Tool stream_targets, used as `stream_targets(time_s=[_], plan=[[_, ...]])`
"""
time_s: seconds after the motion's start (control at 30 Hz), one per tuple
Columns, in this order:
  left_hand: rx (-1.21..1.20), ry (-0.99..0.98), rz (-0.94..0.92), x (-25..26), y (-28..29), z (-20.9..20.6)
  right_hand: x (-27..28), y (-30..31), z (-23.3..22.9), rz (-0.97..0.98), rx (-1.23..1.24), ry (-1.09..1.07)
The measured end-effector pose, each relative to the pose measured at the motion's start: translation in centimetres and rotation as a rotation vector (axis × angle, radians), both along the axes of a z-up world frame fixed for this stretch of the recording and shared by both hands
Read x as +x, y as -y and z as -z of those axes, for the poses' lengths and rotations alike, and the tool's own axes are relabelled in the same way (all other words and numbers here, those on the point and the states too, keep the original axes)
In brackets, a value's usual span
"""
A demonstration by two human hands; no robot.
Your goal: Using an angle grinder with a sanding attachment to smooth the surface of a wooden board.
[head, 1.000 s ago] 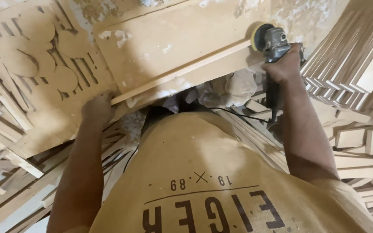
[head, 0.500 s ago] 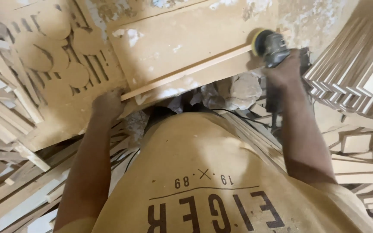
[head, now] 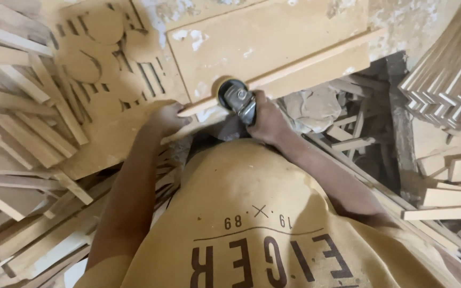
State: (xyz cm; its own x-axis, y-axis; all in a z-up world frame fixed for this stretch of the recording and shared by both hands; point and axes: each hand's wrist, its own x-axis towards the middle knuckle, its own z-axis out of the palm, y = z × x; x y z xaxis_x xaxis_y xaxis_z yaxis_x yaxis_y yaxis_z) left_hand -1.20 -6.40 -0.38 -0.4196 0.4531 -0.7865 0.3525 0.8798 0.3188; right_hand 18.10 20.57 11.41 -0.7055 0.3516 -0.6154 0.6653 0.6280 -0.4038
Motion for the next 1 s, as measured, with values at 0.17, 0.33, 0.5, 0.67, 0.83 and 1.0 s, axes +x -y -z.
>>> stream_targets(time_s=[0.17,0.33,0.5,0.67,0.83,1.0], plan=[[0.092,-0.314,-0.002,2.9,0.8,1.7,-0.3,3.0,0.8,0.013,-0.067,0.014],[0.184,-0.551,-0.048,5.9,0.9,1.6,-0.7,3.8,2.3,0.006,-0.060,0.031],[0.144,-0.563,-0.022,6.3,1.6,4.8,-0.1,3.0,2.8,0.008,-0.052,0.084],[0.159,-0.379,-0.058,5.2,-1.3,0.9,0.8,-2.6,1.4,0.209,-0.004,0.113],[0.147,-0.291,-0.146,5.0,-3.0,1.5,5.0,-12.3,2.2,0.398,0.098,0.045],[0.214,-0.229,-0.164,4.5,-3.7,-1.1,8.9,-21.0,2.7,0.512,0.182,-0.017]])
